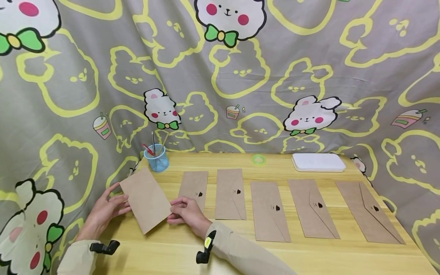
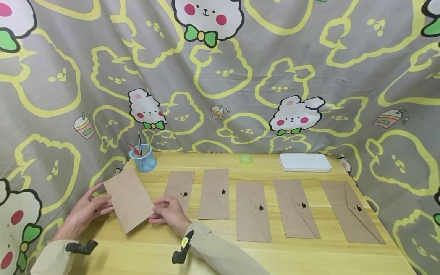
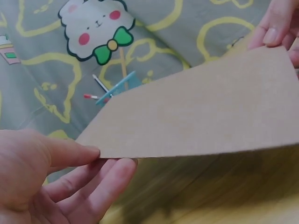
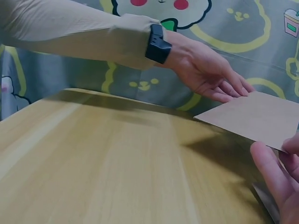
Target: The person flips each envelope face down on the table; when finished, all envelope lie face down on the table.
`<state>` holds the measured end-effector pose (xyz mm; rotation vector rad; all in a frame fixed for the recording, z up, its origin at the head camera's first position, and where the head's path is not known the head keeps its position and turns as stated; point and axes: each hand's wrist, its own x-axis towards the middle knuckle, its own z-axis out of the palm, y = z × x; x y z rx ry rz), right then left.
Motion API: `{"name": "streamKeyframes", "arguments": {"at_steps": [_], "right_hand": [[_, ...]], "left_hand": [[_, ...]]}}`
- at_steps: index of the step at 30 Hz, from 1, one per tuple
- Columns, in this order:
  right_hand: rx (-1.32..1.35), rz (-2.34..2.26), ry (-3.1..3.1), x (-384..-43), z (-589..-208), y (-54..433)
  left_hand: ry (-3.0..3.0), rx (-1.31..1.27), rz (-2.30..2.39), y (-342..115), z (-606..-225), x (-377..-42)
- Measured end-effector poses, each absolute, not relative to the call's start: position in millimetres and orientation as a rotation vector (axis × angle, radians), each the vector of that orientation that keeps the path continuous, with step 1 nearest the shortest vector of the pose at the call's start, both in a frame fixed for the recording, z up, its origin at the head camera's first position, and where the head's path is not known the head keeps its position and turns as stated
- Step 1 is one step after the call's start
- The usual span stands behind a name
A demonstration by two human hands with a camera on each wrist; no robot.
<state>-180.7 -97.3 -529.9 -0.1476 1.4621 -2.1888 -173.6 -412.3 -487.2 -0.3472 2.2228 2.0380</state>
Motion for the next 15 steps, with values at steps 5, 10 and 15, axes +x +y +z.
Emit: {"name": "streamKeyframes", "arguments": {"at_steps": [5, 10, 15], "right_hand": [[-0.167, -2.135, 1.478, -175, -528, -101], [-0.172, -2.088, 1.499, -170, -528, -104], [-0.162, -2.069, 1.497, -166, -529, -109]], "left_hand": [[2.266, -0.348, 1.95, -416, -483, -177], [2.306, -0.349, 1.889, -417, -480, -183], [2.35, -0.308, 1.781, -419, -477, -186]]}}
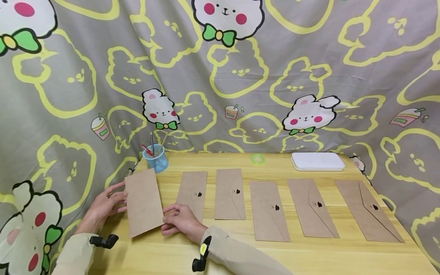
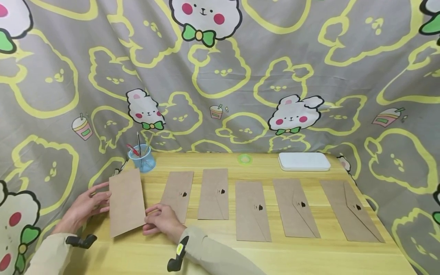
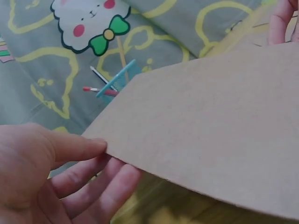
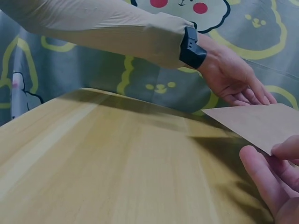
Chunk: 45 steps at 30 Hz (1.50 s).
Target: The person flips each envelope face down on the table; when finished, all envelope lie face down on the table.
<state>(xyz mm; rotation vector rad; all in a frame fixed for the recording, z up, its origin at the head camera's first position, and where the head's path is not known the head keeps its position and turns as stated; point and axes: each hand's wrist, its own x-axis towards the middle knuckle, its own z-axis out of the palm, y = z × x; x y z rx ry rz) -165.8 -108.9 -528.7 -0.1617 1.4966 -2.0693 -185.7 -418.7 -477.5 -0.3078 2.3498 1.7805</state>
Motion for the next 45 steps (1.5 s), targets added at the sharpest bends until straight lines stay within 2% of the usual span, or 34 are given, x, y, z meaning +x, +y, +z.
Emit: {"name": "streamKeyframes", "arguments": {"at_steps": [10, 27, 45], "right_hand": [[-0.171, -2.06, 1.485, -160, -526, -113], [-0.184, -2.067, 1.463, -161, -524, -115], [-0.152, -2.09, 1.54, -191, -513, -92]], "left_hand": [[2.378, -0.223, 1.62, -422, -475, -186], [2.436, -0.274, 1.458, -423, -484, -204], [2.46, -0.298, 1.448, -422, -486, -203]]}}
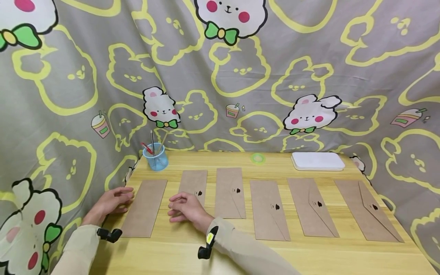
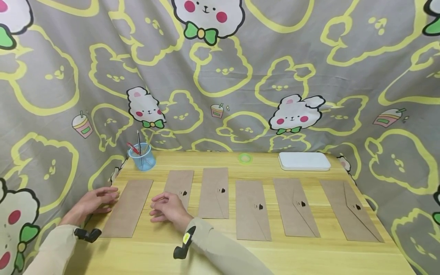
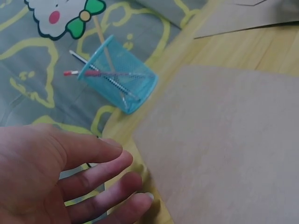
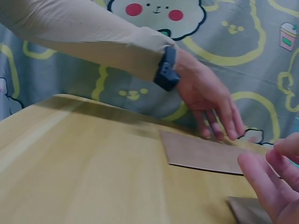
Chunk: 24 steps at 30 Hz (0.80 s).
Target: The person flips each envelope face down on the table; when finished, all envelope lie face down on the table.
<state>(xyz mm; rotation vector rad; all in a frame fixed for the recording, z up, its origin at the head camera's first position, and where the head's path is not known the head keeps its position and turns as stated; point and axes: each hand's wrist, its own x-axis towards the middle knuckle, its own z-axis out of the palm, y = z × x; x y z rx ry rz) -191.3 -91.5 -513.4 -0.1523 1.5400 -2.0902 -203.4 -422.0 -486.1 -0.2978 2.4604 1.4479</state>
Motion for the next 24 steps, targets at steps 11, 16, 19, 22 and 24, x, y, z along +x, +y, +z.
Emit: {"name": "streamKeyframes", "arguments": {"at_steps": [11, 16, 19, 22, 24], "right_hand": [[-0.044, -2.14, 1.696, -221, -503, -57], [-0.059, -2.137, 1.795, -232, -503, -42], [-0.06, -2.138, 1.85, -236, -505, -35], [-0.058, -2.124, 1.922, -239, -508, -30], [-0.06, -2.102, 1.979, -241, -509, -27]], "left_hand": [[2.439, -0.256, 1.49, -388, -480, -210], [2.438, -0.194, 1.516, -367, -477, -213], [2.423, -0.19, 1.535, -353, -477, -215], [2.407, -0.194, 1.54, -340, -478, -216], [2.396, -0.2, 1.547, -333, -479, -217]]}}
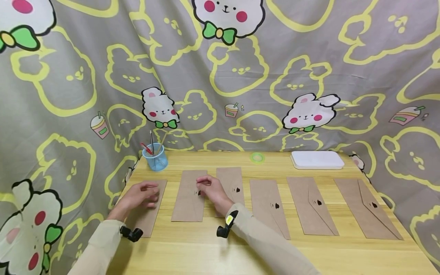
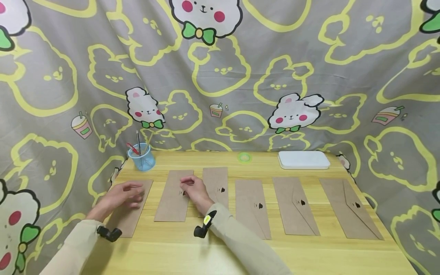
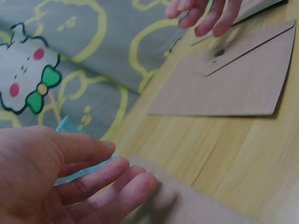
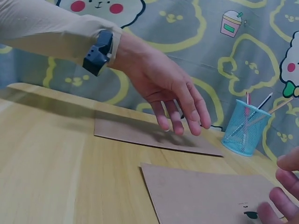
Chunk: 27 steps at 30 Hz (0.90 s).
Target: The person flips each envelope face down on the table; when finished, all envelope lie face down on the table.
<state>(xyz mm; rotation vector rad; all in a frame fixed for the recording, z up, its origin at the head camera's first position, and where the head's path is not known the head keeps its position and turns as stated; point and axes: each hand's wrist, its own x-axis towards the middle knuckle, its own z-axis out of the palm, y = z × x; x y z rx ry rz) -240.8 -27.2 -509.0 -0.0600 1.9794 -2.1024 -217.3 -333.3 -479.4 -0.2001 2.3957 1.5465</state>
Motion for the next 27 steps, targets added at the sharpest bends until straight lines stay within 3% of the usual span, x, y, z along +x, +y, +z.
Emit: {"name": "streamKeyframes", "arguments": {"at_steps": [27], "right_hand": [[0.006, -2.048, 2.081, -240, -511, -24]], "left_hand": [[2.251, -0.169, 1.618, -281, -493, -223]]}}
